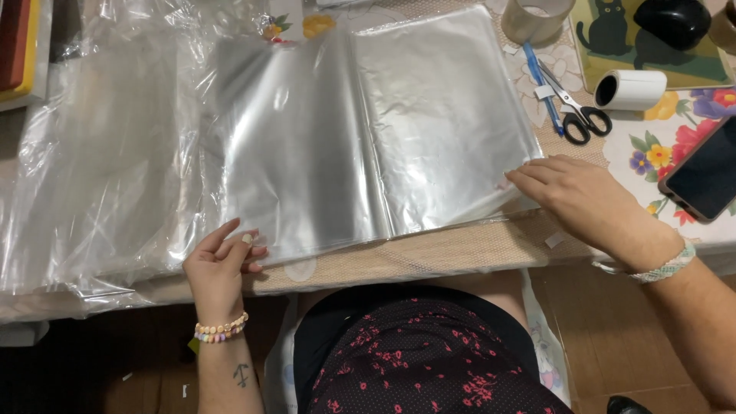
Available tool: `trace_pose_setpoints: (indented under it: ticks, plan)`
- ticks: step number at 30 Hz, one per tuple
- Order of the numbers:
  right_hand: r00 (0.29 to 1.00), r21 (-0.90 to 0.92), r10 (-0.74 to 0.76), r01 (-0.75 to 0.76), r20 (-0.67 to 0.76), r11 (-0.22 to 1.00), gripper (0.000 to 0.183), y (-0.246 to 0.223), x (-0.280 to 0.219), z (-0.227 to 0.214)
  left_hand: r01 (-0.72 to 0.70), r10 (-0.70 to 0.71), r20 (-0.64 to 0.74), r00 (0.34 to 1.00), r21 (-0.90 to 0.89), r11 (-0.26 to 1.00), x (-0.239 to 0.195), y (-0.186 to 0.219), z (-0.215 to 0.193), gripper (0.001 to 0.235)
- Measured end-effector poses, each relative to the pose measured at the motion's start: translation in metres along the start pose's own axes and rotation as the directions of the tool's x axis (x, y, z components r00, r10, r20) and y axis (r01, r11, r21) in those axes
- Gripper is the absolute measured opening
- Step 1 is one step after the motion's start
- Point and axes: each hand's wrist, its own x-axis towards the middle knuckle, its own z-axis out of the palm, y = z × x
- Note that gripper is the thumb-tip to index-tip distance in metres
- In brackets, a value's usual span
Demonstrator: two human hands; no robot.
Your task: The person seals a stack of clear plastic pouches by hand. They repeatedly fold the top edge of each pouch and press the seal to close it, working through the stack one by one.
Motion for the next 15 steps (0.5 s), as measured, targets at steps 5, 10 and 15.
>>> trace_pose_setpoints:
  ticks: [5,10,15]
  plan:
    - [0.987,0.020,0.023,-0.027,0.160,0.999,0.023,0.009,-0.001,0.005,0.021,-0.020,-0.058,0.998,0.020,1.000,-0.006,-0.003,-0.006,0.023]
    - [0.979,0.007,0.147,-0.149,0.139,0.989,0.011,0.007,0.004,-0.011,-0.059,0.064,-0.101,0.993,0.052,0.997,-0.010,-0.013,-0.012,0.018]
    - [0.946,0.205,0.319,-0.323,0.053,0.924,0.019,0.012,0.014,-0.038,-0.104,0.179,-0.209,0.961,0.327,0.939,-0.017,-0.017,-0.010,0.009]
